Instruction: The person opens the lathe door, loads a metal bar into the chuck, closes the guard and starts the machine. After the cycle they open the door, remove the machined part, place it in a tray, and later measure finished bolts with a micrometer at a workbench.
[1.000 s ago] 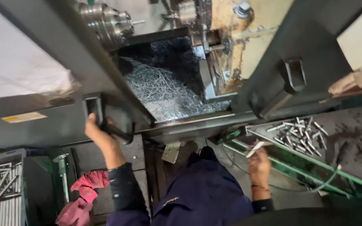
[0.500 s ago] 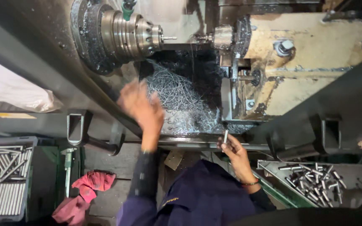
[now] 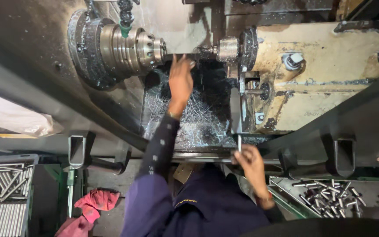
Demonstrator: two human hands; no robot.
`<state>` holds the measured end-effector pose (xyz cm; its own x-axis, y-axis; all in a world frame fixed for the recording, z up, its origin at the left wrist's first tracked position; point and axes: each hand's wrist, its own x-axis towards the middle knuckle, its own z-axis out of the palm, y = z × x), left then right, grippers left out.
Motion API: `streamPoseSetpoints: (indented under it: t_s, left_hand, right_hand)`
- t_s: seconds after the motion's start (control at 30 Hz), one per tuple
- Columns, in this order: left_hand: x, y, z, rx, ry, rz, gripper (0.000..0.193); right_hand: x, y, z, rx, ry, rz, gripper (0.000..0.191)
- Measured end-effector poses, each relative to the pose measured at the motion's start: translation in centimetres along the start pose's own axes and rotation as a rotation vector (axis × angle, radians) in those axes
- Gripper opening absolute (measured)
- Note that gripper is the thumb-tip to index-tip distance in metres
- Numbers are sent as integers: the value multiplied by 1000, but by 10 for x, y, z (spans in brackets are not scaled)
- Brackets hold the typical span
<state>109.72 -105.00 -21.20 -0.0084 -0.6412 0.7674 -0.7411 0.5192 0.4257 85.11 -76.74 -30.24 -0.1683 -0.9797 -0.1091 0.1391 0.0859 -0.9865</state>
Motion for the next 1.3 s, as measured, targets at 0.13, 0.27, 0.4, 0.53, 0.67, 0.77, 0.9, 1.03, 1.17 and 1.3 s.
streamPoseSetpoints:
  t_s: [0.13, 0.27, 0.4, 0.53, 0.67, 0.77, 0.9, 1.03, 1.17, 1.3]
  left_hand:
    - [-81, 37, -55, -373, 153, -597, 20]
    - [-140, 52, -153, -73, 473, -618, 17]
    - [-159, 39, -251, 200, 772, -382, 12]
    - [-154, 7, -304, 268, 810, -581, 23]
    - [-144, -26, -303, 53, 709, -661, 30]
    - [-145, -39, -293, 14, 832, -657, 28]
    - [-153, -45, -289, 10, 853, -591, 24]
    - [-158, -51, -289, -66, 861, -557, 23]
    - [-162, -54, -288, -38, 858, -546, 21]
    - [-163, -57, -284, -82, 902, -513, 20]
  right_hand:
    - [85, -41, 53, -29, -13, -230, 36]
    - [190, -70, 131, 200, -24, -424, 39]
    - [242, -70, 193, 111, 148, -482, 30]
    - [226, -41, 224, -76, -155, -385, 28]
    - [204, -18, 213, 364, -233, -130, 29]
    - [196, -13, 195, 477, -222, 86, 23]
    - [209, -23, 196, 518, -205, -21, 38]
    - [247, -50, 213, 636, -247, -8, 34]
    - [281, -73, 247, 787, -194, -113, 26]
    - [296, -81, 273, 796, -136, -138, 25]
